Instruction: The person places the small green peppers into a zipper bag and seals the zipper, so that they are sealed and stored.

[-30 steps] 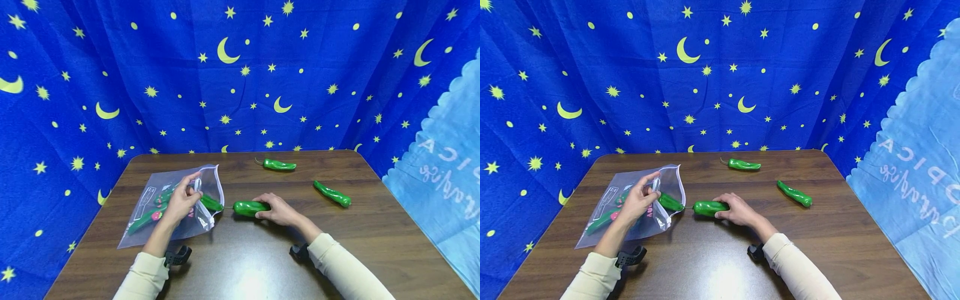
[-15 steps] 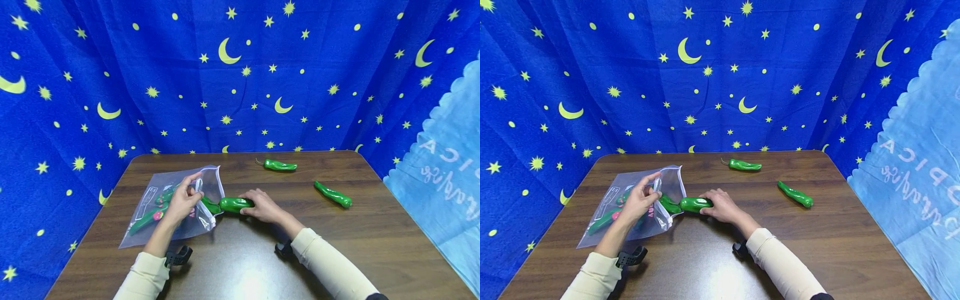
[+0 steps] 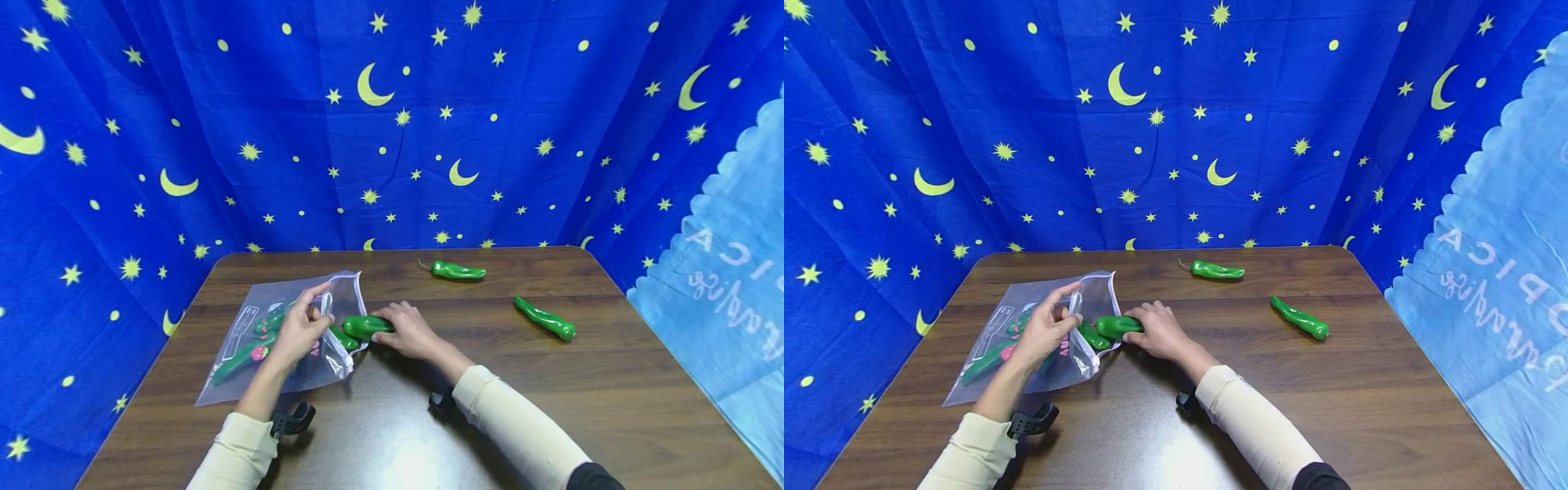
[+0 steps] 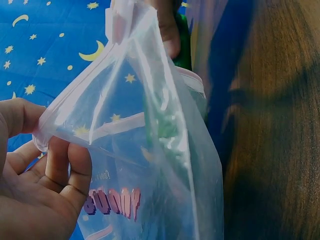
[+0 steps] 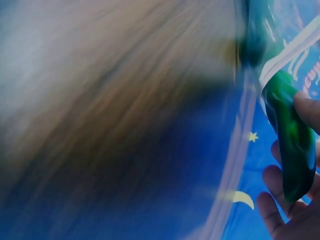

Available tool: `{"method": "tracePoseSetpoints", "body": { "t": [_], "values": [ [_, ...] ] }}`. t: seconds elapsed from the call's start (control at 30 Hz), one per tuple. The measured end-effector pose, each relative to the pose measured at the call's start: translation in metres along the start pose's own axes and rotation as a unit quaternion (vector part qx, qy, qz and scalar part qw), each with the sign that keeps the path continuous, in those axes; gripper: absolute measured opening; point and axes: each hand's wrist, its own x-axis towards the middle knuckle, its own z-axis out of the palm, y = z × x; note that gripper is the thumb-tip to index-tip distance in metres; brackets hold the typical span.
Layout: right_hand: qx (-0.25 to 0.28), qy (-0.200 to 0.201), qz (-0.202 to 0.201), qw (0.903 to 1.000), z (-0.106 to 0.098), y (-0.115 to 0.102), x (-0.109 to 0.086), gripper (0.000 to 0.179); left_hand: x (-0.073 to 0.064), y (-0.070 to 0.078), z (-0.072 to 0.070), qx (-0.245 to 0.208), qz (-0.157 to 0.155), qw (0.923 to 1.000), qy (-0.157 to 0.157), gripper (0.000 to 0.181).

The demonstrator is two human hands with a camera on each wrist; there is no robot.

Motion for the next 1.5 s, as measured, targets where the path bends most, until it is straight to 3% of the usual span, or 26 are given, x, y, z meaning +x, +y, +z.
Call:
{"method": "tracePoseSetpoints", "body": {
  "t": [0.23,0.9,1.13,1.5],
  "values": [
    [-0.003,-0.016,0.023,0.9996,0.008,-0.009,0.012,0.043,0.000,-0.002,0.000,0.008,-0.008,0.9999,-0.006,0.062],
    [-0.040,0.017,0.051,0.9978,0.033,-0.026,0.029,0.047,-0.002,0.000,0.001,0.003,0.004,0.9999,-0.015,0.061],
    [-0.047,0.028,0.039,0.9977,0.037,-0.031,0.039,0.048,-0.002,0.003,0.001,0.008,-0.004,0.9998,-0.019,0.062],
    [-0.070,0.043,0.036,0.9960,0.039,-0.031,0.044,0.048,-0.002,0.003,-0.002,0.014,0.010,0.9998,-0.005,0.060]
  ]
}}
